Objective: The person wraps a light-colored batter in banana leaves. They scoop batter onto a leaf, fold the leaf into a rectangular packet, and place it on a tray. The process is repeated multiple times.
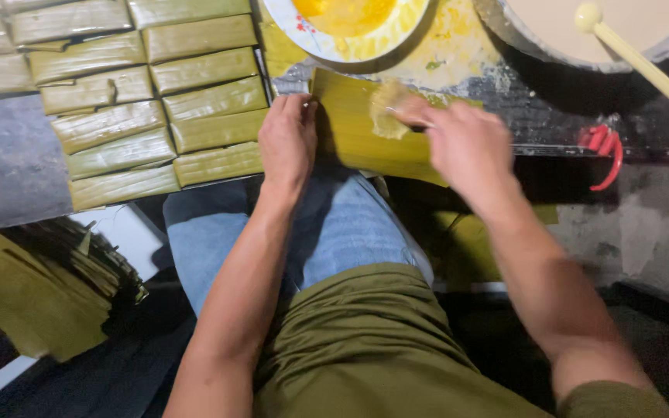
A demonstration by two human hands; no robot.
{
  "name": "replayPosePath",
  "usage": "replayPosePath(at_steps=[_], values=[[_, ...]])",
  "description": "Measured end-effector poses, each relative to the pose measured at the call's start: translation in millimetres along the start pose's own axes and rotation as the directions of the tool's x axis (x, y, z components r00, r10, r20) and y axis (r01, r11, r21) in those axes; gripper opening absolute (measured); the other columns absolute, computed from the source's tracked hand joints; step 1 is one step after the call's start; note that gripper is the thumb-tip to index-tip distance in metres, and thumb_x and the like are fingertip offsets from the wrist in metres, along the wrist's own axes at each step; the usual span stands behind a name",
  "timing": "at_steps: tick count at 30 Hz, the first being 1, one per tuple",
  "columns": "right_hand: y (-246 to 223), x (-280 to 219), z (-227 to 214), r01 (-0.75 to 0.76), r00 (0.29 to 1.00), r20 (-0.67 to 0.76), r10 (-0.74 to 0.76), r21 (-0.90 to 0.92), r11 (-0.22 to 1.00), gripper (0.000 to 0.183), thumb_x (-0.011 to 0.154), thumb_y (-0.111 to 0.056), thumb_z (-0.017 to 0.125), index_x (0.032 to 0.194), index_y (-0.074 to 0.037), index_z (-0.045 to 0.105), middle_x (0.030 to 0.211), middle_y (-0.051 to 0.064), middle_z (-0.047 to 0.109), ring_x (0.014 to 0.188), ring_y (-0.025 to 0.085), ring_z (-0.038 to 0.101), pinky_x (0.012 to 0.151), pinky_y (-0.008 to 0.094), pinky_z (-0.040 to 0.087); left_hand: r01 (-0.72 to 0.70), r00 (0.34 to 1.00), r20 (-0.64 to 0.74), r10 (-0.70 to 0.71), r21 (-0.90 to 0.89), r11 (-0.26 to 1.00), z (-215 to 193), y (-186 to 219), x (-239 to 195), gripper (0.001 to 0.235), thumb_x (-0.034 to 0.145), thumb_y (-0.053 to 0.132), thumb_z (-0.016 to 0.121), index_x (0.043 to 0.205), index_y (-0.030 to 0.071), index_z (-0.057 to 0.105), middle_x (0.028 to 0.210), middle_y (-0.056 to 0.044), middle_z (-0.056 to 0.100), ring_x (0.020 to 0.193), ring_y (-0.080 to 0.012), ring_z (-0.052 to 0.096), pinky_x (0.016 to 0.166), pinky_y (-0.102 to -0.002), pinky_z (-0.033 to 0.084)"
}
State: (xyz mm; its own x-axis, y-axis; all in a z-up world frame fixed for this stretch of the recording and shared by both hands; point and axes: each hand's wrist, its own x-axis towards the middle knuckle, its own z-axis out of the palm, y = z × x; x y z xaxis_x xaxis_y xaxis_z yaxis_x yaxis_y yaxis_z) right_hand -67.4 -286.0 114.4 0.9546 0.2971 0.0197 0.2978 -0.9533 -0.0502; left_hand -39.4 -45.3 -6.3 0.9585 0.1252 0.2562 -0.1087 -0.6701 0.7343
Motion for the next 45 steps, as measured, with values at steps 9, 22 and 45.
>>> replayPosePath(at_steps=[9, 22, 45], values=[[63, -14, 5, -0.045, 0.999, -0.027, 0.048, 0.101, 0.994, 0.019, 0.1, -0.019, 0.072, 0.118, -0.015, 0.076, 0.101, 0.011, 0.07, 0.091, 0.035, 0.068, 0.08, 0.047, 0.053, -0.118, 0.992, 0.058, 0.111, 0.125, 0.985, -6, -4, -5, 0.028, 0.093, 0.009, 0.066, 0.12, 0.013, 0.074, 0.098, -0.008, 0.069, 0.09, -0.0309, 0.067, 0.077, -0.044, 0.055], [90, 47, 95, 0.094, 0.89, -0.457, -0.006, 0.17, 0.981, 0.034, 0.098, -0.007, 0.075, 0.132, -0.009, 0.068, 0.127, 0.009, 0.068, 0.119, 0.032, 0.059, 0.101, 0.042, 0.042, -0.072, 0.997, 0.059, 0.058, 0.266, 0.961, 2, 25, -13, 0.057, 0.081, 0.031, 0.084, 0.131, 0.009, 0.066, 0.12, -0.01, 0.059, 0.104, -0.0322, 0.056, 0.088, -0.044, 0.046], [238, -54, -38, -0.16, 0.952, -0.298, 0.062, -0.316, 0.935, 0.018, 0.097, -0.002, 0.068, 0.115, -0.005, 0.069, 0.105, 0.015, 0.063, 0.104, 0.036, 0.058, 0.097, 0.048, 0.046, -0.029, 0.998, 0.046, 0.041, -0.249, 0.968, -11, 29, -10, 0.02, 0.098, -0.004, 0.06, 0.115, 0.007, 0.064, 0.093, -0.014, 0.068, 0.083, -0.0292, 0.07, 0.073, -0.038, 0.056]])
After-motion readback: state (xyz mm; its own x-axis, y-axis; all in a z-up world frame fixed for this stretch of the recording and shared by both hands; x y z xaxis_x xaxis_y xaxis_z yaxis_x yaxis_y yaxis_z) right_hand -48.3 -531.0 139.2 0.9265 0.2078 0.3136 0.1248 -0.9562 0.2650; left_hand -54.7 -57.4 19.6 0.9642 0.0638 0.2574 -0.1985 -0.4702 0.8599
